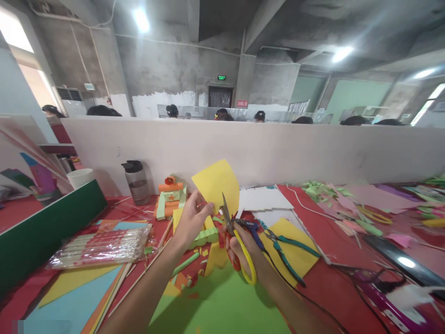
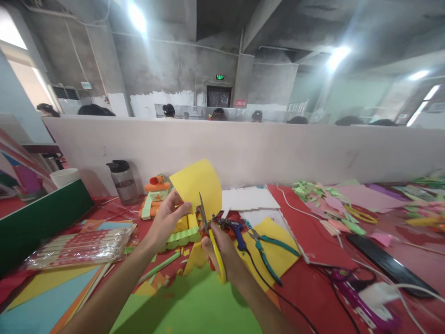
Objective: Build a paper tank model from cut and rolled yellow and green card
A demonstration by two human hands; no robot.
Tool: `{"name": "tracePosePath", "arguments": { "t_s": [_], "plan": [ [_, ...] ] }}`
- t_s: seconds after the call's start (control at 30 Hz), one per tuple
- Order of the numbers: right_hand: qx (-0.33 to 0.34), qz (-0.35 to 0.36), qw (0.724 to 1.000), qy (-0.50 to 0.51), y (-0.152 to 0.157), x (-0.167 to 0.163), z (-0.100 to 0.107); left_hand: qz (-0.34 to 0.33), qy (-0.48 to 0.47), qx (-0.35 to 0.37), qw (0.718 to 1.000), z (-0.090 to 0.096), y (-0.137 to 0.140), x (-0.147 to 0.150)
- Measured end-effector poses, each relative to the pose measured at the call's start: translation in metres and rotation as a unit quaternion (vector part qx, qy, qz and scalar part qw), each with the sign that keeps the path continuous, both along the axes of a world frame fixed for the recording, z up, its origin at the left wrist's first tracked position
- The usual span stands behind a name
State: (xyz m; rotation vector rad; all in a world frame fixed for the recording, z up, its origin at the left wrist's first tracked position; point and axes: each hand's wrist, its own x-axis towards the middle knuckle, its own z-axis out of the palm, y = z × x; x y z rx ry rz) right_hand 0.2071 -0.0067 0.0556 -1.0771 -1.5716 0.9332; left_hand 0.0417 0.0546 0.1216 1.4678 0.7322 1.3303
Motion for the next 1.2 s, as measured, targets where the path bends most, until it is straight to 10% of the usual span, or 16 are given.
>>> {"name": "tracePosePath", "arguments": {
  "t_s": [1.2],
  "plan": [
    [-0.027,0.032,0.999,-0.020,-0.001,0.002,0.009,-0.007,-0.002,0.026,1.000,-0.009,0.004,0.000]
  ]
}}
